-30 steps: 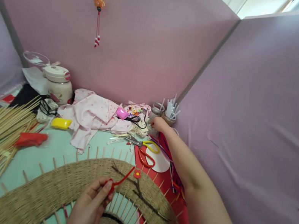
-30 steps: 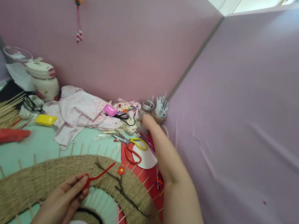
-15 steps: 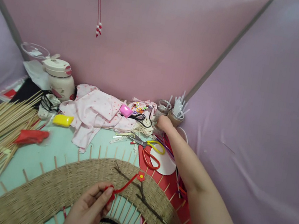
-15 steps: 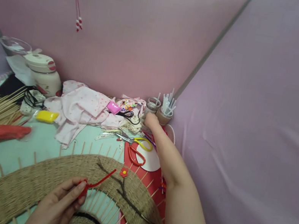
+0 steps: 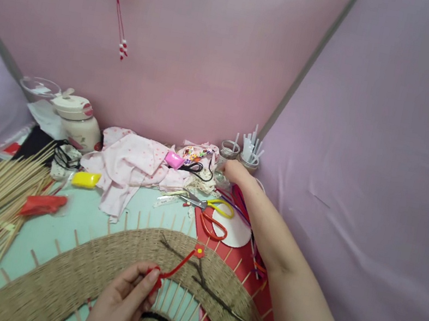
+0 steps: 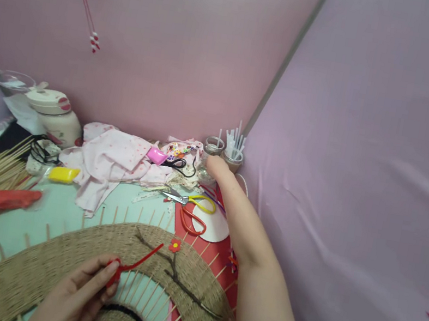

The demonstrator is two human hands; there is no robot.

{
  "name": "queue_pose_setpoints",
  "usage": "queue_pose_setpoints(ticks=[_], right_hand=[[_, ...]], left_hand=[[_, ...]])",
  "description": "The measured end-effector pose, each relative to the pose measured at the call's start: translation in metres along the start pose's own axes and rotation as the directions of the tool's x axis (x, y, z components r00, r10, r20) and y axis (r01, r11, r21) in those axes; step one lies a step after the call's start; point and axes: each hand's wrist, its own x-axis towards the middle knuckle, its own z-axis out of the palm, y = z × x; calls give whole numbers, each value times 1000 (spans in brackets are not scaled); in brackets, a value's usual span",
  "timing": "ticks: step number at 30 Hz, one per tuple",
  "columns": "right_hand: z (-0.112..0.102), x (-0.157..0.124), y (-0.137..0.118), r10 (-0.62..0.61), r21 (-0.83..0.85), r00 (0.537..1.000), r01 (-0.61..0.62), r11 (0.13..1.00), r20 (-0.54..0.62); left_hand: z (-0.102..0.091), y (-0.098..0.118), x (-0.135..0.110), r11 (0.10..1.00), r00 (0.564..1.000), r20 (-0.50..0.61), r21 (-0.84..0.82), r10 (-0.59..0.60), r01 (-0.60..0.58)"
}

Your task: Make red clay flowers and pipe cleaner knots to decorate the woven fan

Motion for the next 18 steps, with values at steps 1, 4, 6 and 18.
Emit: queue_pose_setpoints(ticks=[1, 4, 6, 18], right_hand=[[-2, -1, 3, 34, 0, 999, -34, 999, -13], [-4, -2, 8, 124, 4, 992, -124, 992, -33], [-4, -1, 8, 161, 12, 987, -161, 987, -28], [4, 13, -13, 242, 71, 970, -243, 967, 19]], left_hand=[[0, 0, 0, 1000, 1000, 4, 9, 4, -4], [0, -2, 3, 999, 1000, 31, 41, 1, -3], [-2, -4, 6, 998, 998, 58, 63, -18, 14], [-4, -6, 9, 997, 998, 68, 75, -11, 6]])
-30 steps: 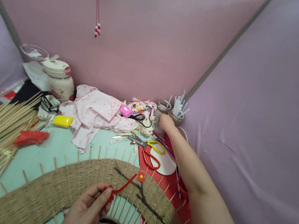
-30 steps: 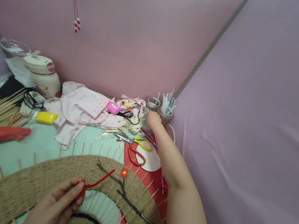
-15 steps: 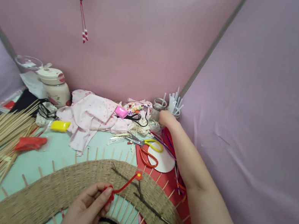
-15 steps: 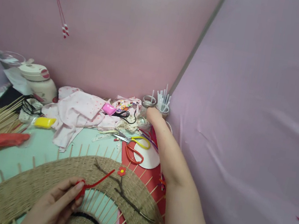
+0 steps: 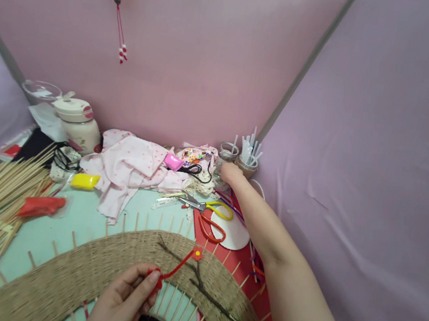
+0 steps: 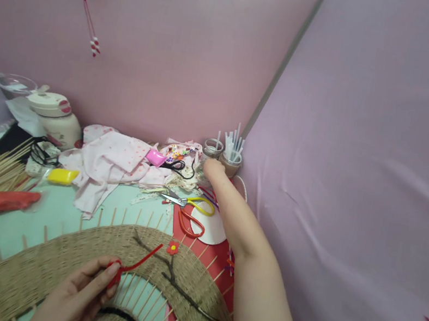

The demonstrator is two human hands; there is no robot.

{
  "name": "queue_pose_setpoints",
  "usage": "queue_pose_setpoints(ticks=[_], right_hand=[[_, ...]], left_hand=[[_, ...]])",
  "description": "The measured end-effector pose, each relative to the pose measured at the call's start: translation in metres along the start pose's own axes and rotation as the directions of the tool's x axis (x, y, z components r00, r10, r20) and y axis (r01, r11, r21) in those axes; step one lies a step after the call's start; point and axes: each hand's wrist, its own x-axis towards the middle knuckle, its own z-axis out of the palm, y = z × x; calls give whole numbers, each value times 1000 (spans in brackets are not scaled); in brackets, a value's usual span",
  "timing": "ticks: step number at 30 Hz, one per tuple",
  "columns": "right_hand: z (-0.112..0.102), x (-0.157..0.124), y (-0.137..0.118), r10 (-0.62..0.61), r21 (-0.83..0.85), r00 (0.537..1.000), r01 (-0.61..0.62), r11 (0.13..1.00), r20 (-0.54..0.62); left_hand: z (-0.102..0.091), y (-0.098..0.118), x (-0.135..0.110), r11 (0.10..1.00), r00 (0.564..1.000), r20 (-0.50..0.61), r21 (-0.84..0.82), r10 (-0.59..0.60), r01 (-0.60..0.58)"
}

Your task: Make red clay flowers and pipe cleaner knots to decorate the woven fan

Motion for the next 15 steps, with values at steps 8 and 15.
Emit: queue_pose_setpoints(ticks=[8, 15], right_hand=[[-5, -3, 2, -40, -20, 999, 40, 999, -30], [-5, -8, 5, -116, -69, 993, 113, 991, -37]], left_hand=[[-1, 0, 4, 998, 996, -75, -53, -41, 37], [7, 1, -1, 999, 994, -106, -34, 15, -19]])
